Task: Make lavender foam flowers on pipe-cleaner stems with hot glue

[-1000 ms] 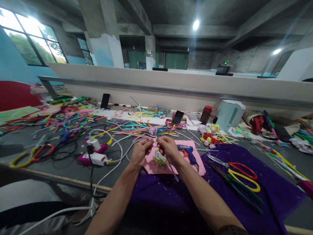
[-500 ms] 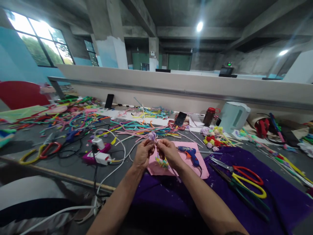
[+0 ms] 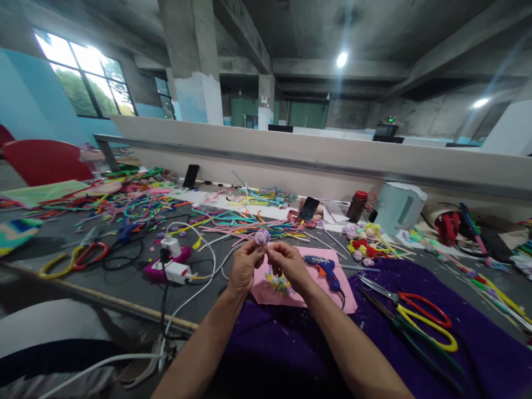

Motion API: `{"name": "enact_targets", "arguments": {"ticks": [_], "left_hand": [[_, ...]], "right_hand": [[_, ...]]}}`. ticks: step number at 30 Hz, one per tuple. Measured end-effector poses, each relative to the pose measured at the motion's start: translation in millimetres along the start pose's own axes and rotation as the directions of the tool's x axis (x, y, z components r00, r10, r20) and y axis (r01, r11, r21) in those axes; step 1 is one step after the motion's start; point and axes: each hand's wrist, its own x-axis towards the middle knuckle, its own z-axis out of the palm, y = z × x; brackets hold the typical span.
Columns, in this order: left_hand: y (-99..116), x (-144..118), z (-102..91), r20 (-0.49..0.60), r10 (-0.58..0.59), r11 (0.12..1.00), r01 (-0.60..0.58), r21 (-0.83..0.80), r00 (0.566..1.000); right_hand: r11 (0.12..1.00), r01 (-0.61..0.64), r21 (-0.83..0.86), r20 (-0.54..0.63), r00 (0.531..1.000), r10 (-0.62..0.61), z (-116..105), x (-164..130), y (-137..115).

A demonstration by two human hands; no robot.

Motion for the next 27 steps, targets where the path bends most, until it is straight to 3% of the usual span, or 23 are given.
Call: {"name": "enact_targets", "arguments": {"ticks": [11, 27], "left_hand": [[0.8, 0.3, -0.9, 0.107, -0.114, 0.993, 0.11, 0.044, 0.988], [1.0, 5.7, -6.1, 0.049, -0.151, 0.988, 0.15, 0.025, 0.987]], "right_hand": [[0.997, 0.003, 0.083, -0.074, 0.997, 0.003, -2.6, 1.3, -2.4], [0.991, -0.026, 0.135, -0.074, 0.997, 0.036, -4.9, 2.4, -5.5]]}}
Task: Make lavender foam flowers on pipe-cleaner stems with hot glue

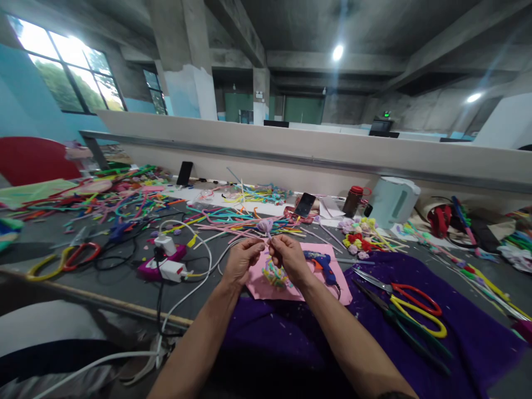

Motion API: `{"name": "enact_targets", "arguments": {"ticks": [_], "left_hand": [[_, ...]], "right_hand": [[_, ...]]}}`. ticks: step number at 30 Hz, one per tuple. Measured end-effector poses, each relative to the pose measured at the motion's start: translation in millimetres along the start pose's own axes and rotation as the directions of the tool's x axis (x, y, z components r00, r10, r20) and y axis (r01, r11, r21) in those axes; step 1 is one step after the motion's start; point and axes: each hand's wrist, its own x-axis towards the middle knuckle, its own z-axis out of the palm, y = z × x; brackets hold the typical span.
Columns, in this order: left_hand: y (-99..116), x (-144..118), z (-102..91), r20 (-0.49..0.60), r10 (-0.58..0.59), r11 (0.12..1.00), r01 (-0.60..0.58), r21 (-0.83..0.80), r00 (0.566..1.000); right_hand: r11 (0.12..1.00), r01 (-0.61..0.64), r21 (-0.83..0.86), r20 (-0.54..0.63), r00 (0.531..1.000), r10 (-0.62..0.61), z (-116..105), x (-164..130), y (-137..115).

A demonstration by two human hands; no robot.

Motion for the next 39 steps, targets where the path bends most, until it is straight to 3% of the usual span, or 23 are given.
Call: {"name": "enact_targets", "arguments": {"ticks": [18, 26, 34, 39], "left_hand": [[1, -3, 5.2, 0.061, -0.055, 0.998, 0.056, -0.011, 0.997], [-4, -2, 7.2, -0.005, -0.093, 0.978, 0.091, -0.186, 0.996], [-4, 2, 8.4, -0.077, -0.059, 0.962, 0.036, -0.272, 0.995], [3, 9, 0.4, -0.094, -0.074, 0.947, 0.04, -0.319, 0.993]], "right_hand": [[0.999, -0.022, -0.04, 0.017, 1.0, 0.023, -1, 1, 2], [0.997, -0.02, -0.081, 0.037, 0.999, 0.023, 6, -3, 5], [0.98, 0.03, -0.197, 0.069, 0.997, -0.017, 9, -4, 8], [0.941, -0.03, -0.337, 0.138, 0.987, 0.081, 6, -7, 5]]}}
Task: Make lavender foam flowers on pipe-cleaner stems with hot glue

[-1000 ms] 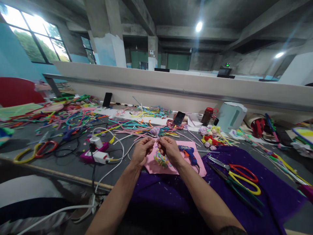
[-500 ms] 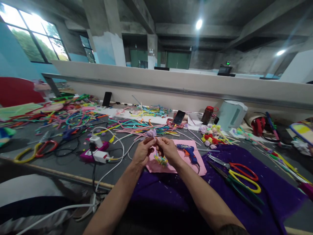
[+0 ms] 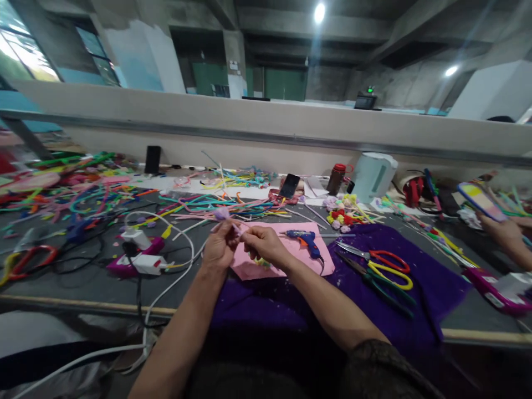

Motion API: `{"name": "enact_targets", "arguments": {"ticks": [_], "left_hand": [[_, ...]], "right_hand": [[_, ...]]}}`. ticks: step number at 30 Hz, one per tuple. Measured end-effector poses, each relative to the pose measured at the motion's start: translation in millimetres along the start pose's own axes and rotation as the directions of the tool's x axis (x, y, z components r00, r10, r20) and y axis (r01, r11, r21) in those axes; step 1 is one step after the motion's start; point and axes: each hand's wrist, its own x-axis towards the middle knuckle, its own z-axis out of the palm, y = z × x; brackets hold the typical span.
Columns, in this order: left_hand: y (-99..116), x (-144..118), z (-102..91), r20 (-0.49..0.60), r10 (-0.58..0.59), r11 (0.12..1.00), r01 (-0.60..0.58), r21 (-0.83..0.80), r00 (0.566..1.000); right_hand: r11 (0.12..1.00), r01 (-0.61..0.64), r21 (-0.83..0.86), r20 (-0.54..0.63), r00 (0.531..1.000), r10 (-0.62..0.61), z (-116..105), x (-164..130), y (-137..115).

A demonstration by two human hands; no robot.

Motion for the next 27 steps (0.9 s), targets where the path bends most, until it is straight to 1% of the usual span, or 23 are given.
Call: {"name": "enact_targets", "arguments": {"ticks": [1, 3, 5, 6, 8, 9, 11, 13, 15, 17, 18, 20, 21, 22, 23, 24, 25, 27], "left_hand": [[3, 2, -1.3, -0.004, 0.016, 0.998, -0.016, -0.055, 1.0], [10, 4, -3.7, -0.002, 0.019, 0.988, -0.02, -0.152, 1.0], [14, 6, -5.0, 0.035, -0.027, 0.979, 0.033, -0.201, 0.999], [15, 6, -5.3, 0.074, -0.049, 0.974, 0.064, -0.219, 0.996], [16, 5, -4.9, 0.153, -0.102, 0.966, 0.135, -0.219, 0.983], [16, 5, -4.5, 0.18, -0.118, 0.965, 0.156, -0.211, 0.977], [15, 5, -3.5, 0.213, -0.132, 0.966, 0.174, -0.192, 0.968], [15, 6, -2.4, 0.241, -0.137, 0.969, 0.181, -0.17, 0.961], [15, 6, -1.5, 0.249, -0.132, 0.972, 0.175, -0.16, 0.96], [15, 7, -0.6, 0.27, -0.138, 0.972, 0.183, -0.149, 0.953], [16, 7, -0.1, 0.279, -0.138, 0.972, 0.184, -0.145, 0.95], [16, 7, 0.9, 0.294, -0.144, 0.972, 0.19, -0.135, 0.945], [16, 7, 1.5, 0.297, -0.148, 0.973, 0.193, -0.128, 0.943], [16, 6, 2.0, 0.295, -0.15, 0.973, 0.193, -0.122, 0.944], [16, 6, 2.6, 0.291, -0.151, 0.975, 0.192, -0.116, 0.945], [16, 6, 3.1, 0.284, -0.15, 0.976, 0.188, -0.11, 0.947], [15, 5, 3.5, 0.279, -0.149, 0.977, 0.184, -0.105, 0.949], [15, 4, 4.3, 0.269, -0.149, 0.979, 0.18, -0.094, 0.952]], "right_hand": [[0.998, -0.011, -0.057, 0.017, 1.0, 0.012, -5, -1, -1], [0.98, 0.005, -0.197, -0.004, 1.0, -0.006, -21, -4, -4], [0.941, 0.058, -0.333, -0.104, 0.99, -0.097, -48, -10, -8], [0.93, 0.066, -0.362, -0.159, 0.978, -0.131, -65, -14, -11], [0.905, 0.044, -0.423, -0.304, 0.934, -0.187, -102, -25, -15], [0.89, 0.005, -0.456, -0.375, 0.906, -0.197, -121, -32, -16], [0.875, -0.049, -0.481, -0.446, 0.873, -0.196, -155, -51, -18], [0.855, -0.103, -0.509, -0.481, 0.858, -0.183, -182, -76, -20], [0.828, -0.162, -0.536, -0.508, 0.846, -0.163, -202, -106, -21], [0.775, -0.234, -0.587, -0.528, 0.836, -0.148, -217, -137, -21], [0.65, -0.309, -0.695, -0.52, 0.839, -0.157, -223, -152, -19], [0.345, -0.401, -0.849, -0.476, 0.863, -0.168, -232, -179, -13], [0.217, -0.418, -0.882, -0.453, 0.879, -0.15, -236, -190, -9], [0.12, -0.434, -0.893, -0.446, 0.888, -0.11, -239, -199, -4], [0.045, -0.451, -0.891, -0.454, 0.889, -0.059, -241, -206, 2], [-0.004, -0.468, -0.884, -0.468, 0.884, -0.007, -243, -212, 7], [-0.023, -0.478, -0.878, -0.478, 0.878, 0.024, -246, -216, 11], [-0.026, -0.489, -0.872, -0.49, 0.869, 0.07, -250, -219, 17]]}}
